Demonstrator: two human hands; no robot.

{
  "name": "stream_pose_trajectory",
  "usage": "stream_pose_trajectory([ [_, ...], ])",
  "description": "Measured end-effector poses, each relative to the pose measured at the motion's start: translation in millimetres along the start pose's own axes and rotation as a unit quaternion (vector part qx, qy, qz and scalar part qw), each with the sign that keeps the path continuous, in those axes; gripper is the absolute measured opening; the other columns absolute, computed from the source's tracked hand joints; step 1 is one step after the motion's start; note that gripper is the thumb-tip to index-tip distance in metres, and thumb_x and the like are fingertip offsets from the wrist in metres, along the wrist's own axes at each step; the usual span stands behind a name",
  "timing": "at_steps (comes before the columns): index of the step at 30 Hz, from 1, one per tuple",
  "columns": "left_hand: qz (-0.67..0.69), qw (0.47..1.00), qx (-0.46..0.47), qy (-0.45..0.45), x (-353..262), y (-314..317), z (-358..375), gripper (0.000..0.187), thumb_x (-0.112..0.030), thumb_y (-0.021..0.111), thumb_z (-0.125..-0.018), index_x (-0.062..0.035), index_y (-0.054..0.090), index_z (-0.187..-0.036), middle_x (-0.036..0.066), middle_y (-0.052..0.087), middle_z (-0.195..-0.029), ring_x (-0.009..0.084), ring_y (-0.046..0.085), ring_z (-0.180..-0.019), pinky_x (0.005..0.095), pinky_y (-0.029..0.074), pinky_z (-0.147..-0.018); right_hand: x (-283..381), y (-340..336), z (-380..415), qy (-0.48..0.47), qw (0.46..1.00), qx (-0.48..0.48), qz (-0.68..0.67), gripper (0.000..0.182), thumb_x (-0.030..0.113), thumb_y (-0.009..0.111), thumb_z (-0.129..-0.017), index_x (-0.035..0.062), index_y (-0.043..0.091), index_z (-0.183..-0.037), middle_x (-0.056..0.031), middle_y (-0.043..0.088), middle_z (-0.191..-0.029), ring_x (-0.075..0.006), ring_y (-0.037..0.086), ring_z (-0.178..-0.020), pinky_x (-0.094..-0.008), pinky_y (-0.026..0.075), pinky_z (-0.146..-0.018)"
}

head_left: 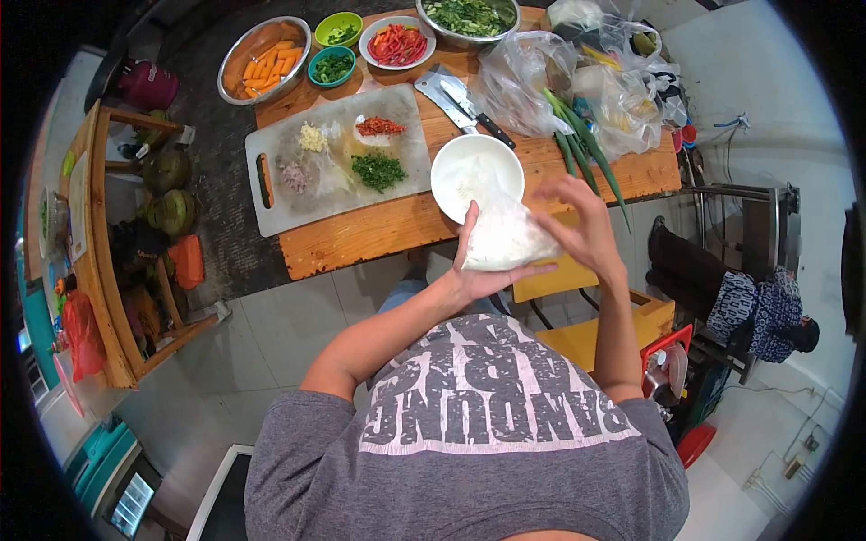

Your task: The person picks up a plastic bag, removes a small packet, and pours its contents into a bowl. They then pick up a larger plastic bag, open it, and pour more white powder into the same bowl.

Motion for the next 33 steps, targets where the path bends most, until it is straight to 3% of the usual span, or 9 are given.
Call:
stream_pose_trajectory([
  [3,-0.092,0.994,-0.004,0.063,-7,-4,-8,0.085,-0.076,0.037,-0.082,-0.0132,0.035,-0.139,0.016,0.043,-0.136,0.0363,0.041,-0.126,0.0546,0.031,-0.105,35,-8,20,-0.026,0.998,0.037,0.048,0.03,0.012,0.077,-0.069,0.0085,0.068,-0.097,-0.0074,0.063,-0.1,-0.0249,0.056,-0.097,-0.0333,0.047,-0.082],
  [7,-0.048,0.998,0.031,0.037,-11,-2,-14,0.086,-0.076,0.037,-0.082,-0.0106,0.034,-0.138,0.014,0.044,-0.134,0.0342,0.041,-0.125,0.0521,0.031,-0.105,19,0,28,-0.033,0.994,0.009,0.102,0.03,0.009,0.075,-0.07,0.0115,0.069,-0.1,-0.0071,0.063,-0.099,-0.024,0.057,-0.094,-0.0353,0.049,-0.078],
  [10,0.049,0.992,0.114,-0.002,-14,-8,-19,0.087,-0.076,0.037,-0.081,-0.011,0.033,-0.138,0.016,0.043,-0.135,0.0351,0.041,-0.125,0.052,0.031,-0.105,12,-1,23,-0.048,0.995,0.005,0.092,0.031,0.01,0.074,-0.071,0.0126,0.07,-0.102,-0.0067,0.064,-0.097,-0.0227,0.059,-0.089,-0.0344,0.05,-0.075],
  [19,-0.013,0.991,0.131,-0.018,-20,18,-24,0.097,-0.08,0.039,-0.077,-0.0075,0.03,-0.14,0.022,0.036,-0.139,0.0422,0.034,-0.131,0.0556,0.022,-0.112,6,-1,-10,-0.101,0.987,-0.031,0.122,0.027,0.007,0.064,-0.08,0.013,0.067,-0.107,-0.0075,0.066,-0.099,-0.0255,0.063,-0.087,-0.0343,0.052,-0.069],
  [22,-0.16,0.984,0.072,-0.025,-27,26,-14,0.095,-0.078,0.037,-0.08,-0.0068,0.025,-0.142,0.024,0.032,-0.141,0.0445,0.033,-0.13,0.0546,0.022,-0.112,3,-4,-15,-0.094,0.989,-0.059,0.102,0.026,0.007,0.064,-0.081,0.0111,0.066,-0.106,-0.0082,0.066,-0.097,-0.026,0.065,-0.084,-0.0352,0.053,-0.069],
  [25,-0.153,0.979,-0.111,-0.073,-36,40,12,0.082,-0.065,0.039,-0.089,-0.0016,0.026,-0.14,0.025,0.037,-0.138,0.0413,0.035,-0.13,0.0528,0.029,-0.109,-2,-7,-22,-0.092,0.989,-0.061,0.094,0.024,0.009,0.062,-0.084,0.0104,0.066,-0.107,-0.0094,0.067,-0.097,-0.027,0.065,-0.084,-0.0352,0.053,-0.068],
  [28,-0.456,0.869,-0.189,0.042,-47,35,45,0.062,-0.048,0.045,-0.094,-0.0027,0.031,-0.134,0.021,0.042,-0.131,0.0368,0.045,-0.123,0.048,0.04,-0.102,-3,-6,-27,-0.088,0.99,-0.078,0.083,0.022,0.01,0.061,-0.086,0.0108,0.066,-0.107,-0.0091,0.068,-0.096,-0.0272,0.066,-0.083,-0.0348,0.052,-0.067],
  [30,-0.684,0.657,-0.223,0.226,-44,44,52,0.052,-0.024,0.059,-0.091,-0.006,0.032,-0.132,0.018,0.045,-0.123,0.0269,0.053,-0.112,0.0394,0.048,-0.093,-1,-4,-30,-0.09,0.989,-0.086,0.08,0.022,0.011,0.062,-0.086,0.0112,0.066,-0.108,-0.0088,0.068,-0.095,-0.0274,0.066,-0.081,-0.0348,0.052,-0.066],
  [33,-0.793,0.438,-0.184,0.38,-40,76,46,0.05,-0.008,0.068,-0.083,-0.0062,0.043,-0.126,0.014,0.053,-0.113,0.0191,0.057,-0.101,0.0326,0.051,-0.086,3,-2,-34,-0.1,0.988,-0.093,0.077,0.024,0.012,0.063,-0.086,0.012,0.066,-0.109,-0.0087,0.068,-0.095,-0.027,0.066,-0.078,-0.0343,0.052,-0.064],
])
Point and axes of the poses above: each hand's wrist, its own z-axis away from the middle knuckle, its own y-axis out of the palm, x = y × z, the point moved 1 cm from there along -z, towards the middle knuckle
